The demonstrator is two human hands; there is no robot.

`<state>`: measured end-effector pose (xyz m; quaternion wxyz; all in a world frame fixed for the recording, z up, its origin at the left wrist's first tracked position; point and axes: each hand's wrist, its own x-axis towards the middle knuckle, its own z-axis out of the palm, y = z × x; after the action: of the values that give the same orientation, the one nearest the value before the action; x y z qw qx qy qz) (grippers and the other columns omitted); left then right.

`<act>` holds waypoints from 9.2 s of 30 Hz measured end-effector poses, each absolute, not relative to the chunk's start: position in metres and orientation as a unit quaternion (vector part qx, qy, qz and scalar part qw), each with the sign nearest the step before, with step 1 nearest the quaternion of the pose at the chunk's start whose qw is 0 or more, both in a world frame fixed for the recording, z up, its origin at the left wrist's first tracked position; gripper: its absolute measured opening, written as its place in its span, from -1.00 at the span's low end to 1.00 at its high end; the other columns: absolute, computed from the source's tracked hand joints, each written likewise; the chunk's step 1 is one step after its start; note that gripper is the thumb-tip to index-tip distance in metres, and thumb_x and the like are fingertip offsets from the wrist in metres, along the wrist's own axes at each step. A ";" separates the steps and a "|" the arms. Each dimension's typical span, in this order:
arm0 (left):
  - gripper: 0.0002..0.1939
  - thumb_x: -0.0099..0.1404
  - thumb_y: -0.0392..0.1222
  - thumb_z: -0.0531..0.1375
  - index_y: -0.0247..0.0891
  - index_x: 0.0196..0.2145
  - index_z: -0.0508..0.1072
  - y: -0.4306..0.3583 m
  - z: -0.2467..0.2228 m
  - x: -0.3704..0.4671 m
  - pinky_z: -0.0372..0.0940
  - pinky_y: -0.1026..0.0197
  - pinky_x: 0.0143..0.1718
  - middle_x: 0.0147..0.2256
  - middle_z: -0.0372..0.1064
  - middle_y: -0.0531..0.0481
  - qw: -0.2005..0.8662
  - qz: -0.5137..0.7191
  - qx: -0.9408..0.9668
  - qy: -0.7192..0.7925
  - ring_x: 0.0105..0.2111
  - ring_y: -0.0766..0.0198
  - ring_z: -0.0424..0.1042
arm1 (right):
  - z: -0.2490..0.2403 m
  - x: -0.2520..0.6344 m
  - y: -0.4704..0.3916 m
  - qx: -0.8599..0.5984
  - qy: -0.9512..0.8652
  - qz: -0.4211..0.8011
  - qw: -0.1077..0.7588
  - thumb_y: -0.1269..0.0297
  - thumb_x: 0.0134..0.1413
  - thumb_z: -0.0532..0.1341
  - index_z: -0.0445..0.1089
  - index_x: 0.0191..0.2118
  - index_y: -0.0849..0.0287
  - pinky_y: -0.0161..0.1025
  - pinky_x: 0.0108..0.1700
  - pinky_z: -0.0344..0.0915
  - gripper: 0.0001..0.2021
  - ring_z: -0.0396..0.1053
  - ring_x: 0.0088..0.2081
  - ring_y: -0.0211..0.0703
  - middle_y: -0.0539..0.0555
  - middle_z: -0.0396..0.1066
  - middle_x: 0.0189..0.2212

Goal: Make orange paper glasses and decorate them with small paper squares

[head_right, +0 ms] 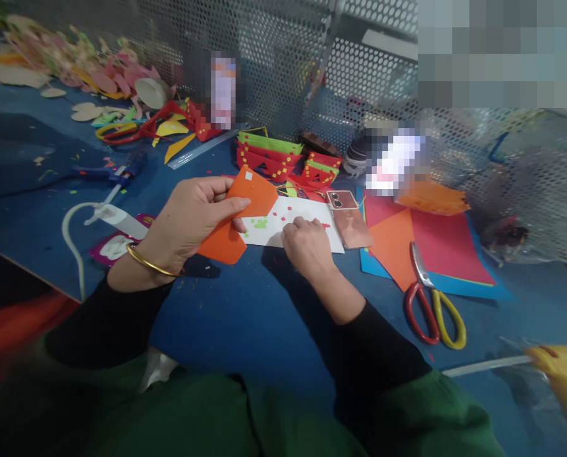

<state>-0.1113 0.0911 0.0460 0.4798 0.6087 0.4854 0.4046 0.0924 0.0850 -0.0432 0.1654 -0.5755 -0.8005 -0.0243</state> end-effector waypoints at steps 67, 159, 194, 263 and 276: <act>-0.87 0.15 -0.20 0.36 -0.35 -0.41 0.59 0.013 0.006 -0.019 0.50 0.28 -0.43 -0.34 0.55 -0.07 0.669 0.204 0.637 0.324 -0.48 0.34 0.50 | -0.007 0.140 -0.084 -0.625 -0.660 0.026 0.416 0.41 0.29 0.18 0.47 -0.22 0.16 -0.15 -0.17 0.36 -0.89 0.37 -0.16 -0.12 0.10 0.35 -0.23; -0.87 0.07 -0.23 0.31 -0.30 -0.37 0.56 0.012 0.010 -0.019 0.25 0.33 -0.36 -0.40 0.47 0.06 0.678 0.163 0.620 0.360 -0.41 0.39 0.39 | -0.003 0.142 -0.086 -0.664 -0.571 0.159 0.457 0.40 0.14 0.24 0.43 -0.41 0.11 -0.05 0.00 0.37 -0.89 0.46 -0.02 -0.07 0.08 0.45 -0.18; -0.84 0.12 -0.23 0.37 -0.29 -0.30 0.57 0.017 0.012 -0.023 0.28 0.31 -0.30 -0.34 0.52 0.05 0.730 0.230 0.540 0.349 -0.37 0.38 0.42 | 0.005 0.143 -0.090 -0.679 -0.451 0.205 0.542 0.16 0.20 0.26 0.37 0.00 0.11 -0.10 -0.06 0.39 -0.71 0.44 -0.07 -0.07 0.09 0.49 -0.17; -0.83 0.02 -0.19 0.36 -0.31 -0.46 0.49 0.012 0.023 -0.014 0.27 0.24 -0.29 -0.45 0.46 0.07 0.726 0.213 0.548 0.357 -0.43 0.34 0.40 | 0.001 0.130 -0.094 -0.617 -0.392 0.344 0.590 0.25 0.06 0.33 0.41 -0.02 0.09 -0.23 -0.27 0.37 -0.66 0.34 -0.41 -0.28 -0.11 0.34 -0.46; -0.82 0.04 -0.17 0.37 -0.30 -0.48 0.46 0.013 0.020 -0.014 0.26 0.23 -0.29 -0.45 0.44 0.07 0.716 0.218 0.565 0.348 -0.42 0.34 0.39 | 0.000 0.129 -0.093 -0.615 -0.387 0.346 0.594 0.26 0.04 0.34 0.42 -0.03 0.09 -0.24 -0.28 0.38 -0.66 0.34 -0.42 -0.29 -0.12 0.33 -0.47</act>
<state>-0.0138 0.0131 0.0201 0.7156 0.5648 0.3484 0.2179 0.1285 -0.0931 0.0003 0.5939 -0.6147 -0.3873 0.3456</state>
